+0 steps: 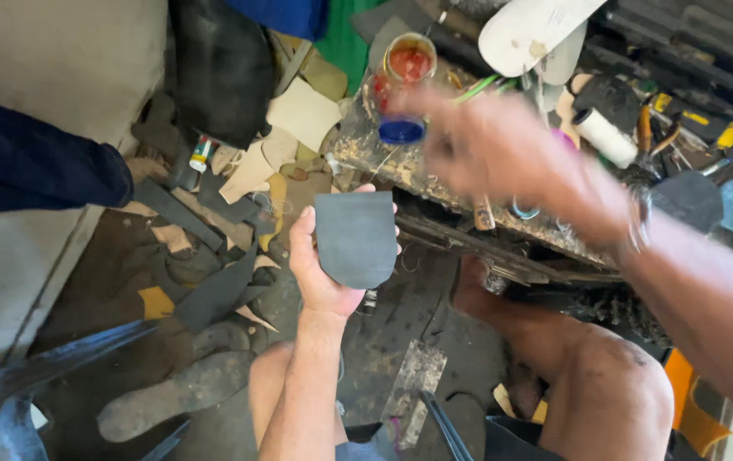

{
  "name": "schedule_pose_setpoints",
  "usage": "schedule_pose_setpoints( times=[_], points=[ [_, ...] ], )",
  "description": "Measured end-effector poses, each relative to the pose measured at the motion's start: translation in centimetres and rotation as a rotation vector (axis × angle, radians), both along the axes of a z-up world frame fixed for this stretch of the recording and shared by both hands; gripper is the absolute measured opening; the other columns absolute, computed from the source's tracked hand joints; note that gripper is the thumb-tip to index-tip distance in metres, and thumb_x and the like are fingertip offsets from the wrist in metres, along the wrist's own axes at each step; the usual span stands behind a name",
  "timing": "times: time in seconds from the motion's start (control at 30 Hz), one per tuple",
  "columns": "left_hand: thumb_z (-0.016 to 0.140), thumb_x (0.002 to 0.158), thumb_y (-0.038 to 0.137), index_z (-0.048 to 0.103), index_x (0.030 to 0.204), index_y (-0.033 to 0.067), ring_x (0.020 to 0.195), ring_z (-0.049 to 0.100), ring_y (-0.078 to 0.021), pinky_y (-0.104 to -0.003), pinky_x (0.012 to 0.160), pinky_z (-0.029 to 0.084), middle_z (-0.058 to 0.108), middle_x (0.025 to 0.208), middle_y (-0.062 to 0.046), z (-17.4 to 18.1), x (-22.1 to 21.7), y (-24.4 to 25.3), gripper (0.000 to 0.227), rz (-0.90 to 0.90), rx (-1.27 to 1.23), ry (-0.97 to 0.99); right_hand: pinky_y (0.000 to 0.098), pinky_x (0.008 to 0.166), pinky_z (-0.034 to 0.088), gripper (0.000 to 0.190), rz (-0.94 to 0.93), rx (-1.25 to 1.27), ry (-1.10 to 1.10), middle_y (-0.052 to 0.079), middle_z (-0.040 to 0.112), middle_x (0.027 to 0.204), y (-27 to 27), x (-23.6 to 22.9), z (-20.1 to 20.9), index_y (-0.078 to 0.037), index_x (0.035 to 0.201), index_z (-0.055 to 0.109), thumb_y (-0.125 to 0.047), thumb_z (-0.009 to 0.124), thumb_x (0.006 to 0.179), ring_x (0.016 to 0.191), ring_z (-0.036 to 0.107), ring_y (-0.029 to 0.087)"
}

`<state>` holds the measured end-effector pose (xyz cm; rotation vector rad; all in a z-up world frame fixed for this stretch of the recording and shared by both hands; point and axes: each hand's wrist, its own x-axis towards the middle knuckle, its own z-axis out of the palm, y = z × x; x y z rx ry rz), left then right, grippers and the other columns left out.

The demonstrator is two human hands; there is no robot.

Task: The person marks a rolled sheet of black rubber with a pencil, then uses a green utility knife to cut a curved shape from the roll. After cutting, the person applies a reddish substance from a jar onto the cut piece using a brush and inspects the surface.

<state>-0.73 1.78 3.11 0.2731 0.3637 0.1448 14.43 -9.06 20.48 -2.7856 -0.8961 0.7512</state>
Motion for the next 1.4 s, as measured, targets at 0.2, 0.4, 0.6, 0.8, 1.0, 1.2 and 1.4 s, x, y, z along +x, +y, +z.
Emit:
schedule_pose_setpoints(
  times=[0.2, 0.4, 0.6, 0.8, 1.0, 1.2, 1.4],
  points=[
    [0.053, 0.087, 0.055, 0.06, 0.138, -0.0043, 0.083, 0.071, -0.0362, -0.047, 0.067, 0.06, 0.071, 0.112, -0.028, -0.2, -0.3, 0.4, 0.078, -0.035, -0.018, -0.033, 0.0345, 0.094, 0.065, 0.058, 0.465, 0.623, 0.096, 0.0, 0.081, 0.079, -6.2, -6.6, -0.9, -0.003, 0.141, 0.049, -0.014, 0.072, 0.089, 0.065, 0.081, 0.007],
    [0.049, 0.09, 0.052, 0.066, 0.13, -0.0056, 0.091, 0.07, -0.0297, -0.038, 0.072, 0.055, 0.073, 0.112, -0.024, 0.6, -0.4, 0.2, 0.072, -0.009, 0.049, -0.014, 0.0379, 0.066, 0.053, 0.082, 0.248, 0.257, 0.079, -0.01, 0.075, 0.084, -6.6, -7.1, -7.4, -0.034, 0.157, 0.041, -0.018, 0.071, 0.081, 0.058, 0.068, 0.022],
    [0.05, 0.092, 0.052, 0.065, 0.132, -0.0059, 0.092, 0.068, -0.0263, -0.04, 0.074, 0.056, 0.072, 0.111, -0.02, -0.4, -0.5, 0.3, 0.072, -0.019, -0.013, -0.035, 0.0471, 0.076, 0.054, 0.091, 0.299, 0.221, -0.019, 0.002, 0.072, 0.102, -6.0, -6.3, -11.9, -0.031, 0.163, 0.025, -0.022, 0.067, 0.082, 0.083, 0.071, 0.038],
    [0.049, 0.093, 0.052, 0.067, 0.128, -0.0052, 0.098, 0.068, -0.0278, -0.039, 0.082, 0.054, 0.072, 0.117, -0.022, -0.5, -0.6, 0.5, 0.07, -0.026, 0.022, -0.061, 0.053, 0.055, 0.052, 0.09, 0.281, 0.044, -0.171, 0.006, 0.065, 0.091, -6.2, -7.3, -12.0, -0.031, 0.166, 0.018, -0.031, 0.064, 0.088, 0.072, 0.068, 0.036],
    [0.05, 0.093, 0.051, 0.064, 0.131, -0.007, 0.099, 0.068, -0.0286, -0.038, 0.085, 0.052, 0.072, 0.117, -0.022, -0.8, -0.5, 0.4, 0.071, -0.021, -0.052, -0.063, 0.0497, 0.049, 0.05, 0.085, 0.304, 0.024, -0.34, 0.003, 0.061, 0.083, -6.2, -6.8, -12.1, -0.029, 0.166, 0.025, -0.029, 0.061, 0.088, 0.068, 0.066, 0.033],
    [0.049, 0.094, 0.051, 0.063, 0.134, -0.0083, 0.096, 0.068, -0.0279, -0.038, 0.082, 0.053, 0.072, 0.113, -0.023, -1.1, -0.5, 0.6, 0.073, -0.041, -0.054, -0.099, 0.0465, 0.048, 0.049, 0.075, 0.366, 0.094, -0.487, 0.004, 0.055, 0.079, -6.6, -7.2, -11.9, -0.023, 0.161, 0.039, -0.02, 0.059, 0.089, 0.065, 0.064, 0.03],
    [0.048, 0.094, 0.051, 0.066, 0.13, -0.0068, 0.101, 0.068, -0.0285, -0.038, 0.088, 0.052, 0.072, 0.119, -0.022, -1.2, -0.5, 0.6, 0.07, -0.017, -0.034, -0.088, 0.0426, 0.059, 0.053, 0.078, 0.497, -0.005, -0.59, 0.001, 0.059, 0.078, -5.2, -5.7, -11.4, -0.024, 0.163, 0.037, -0.023, 0.059, 0.088, 0.064, 0.067, 0.028]
  ],
)
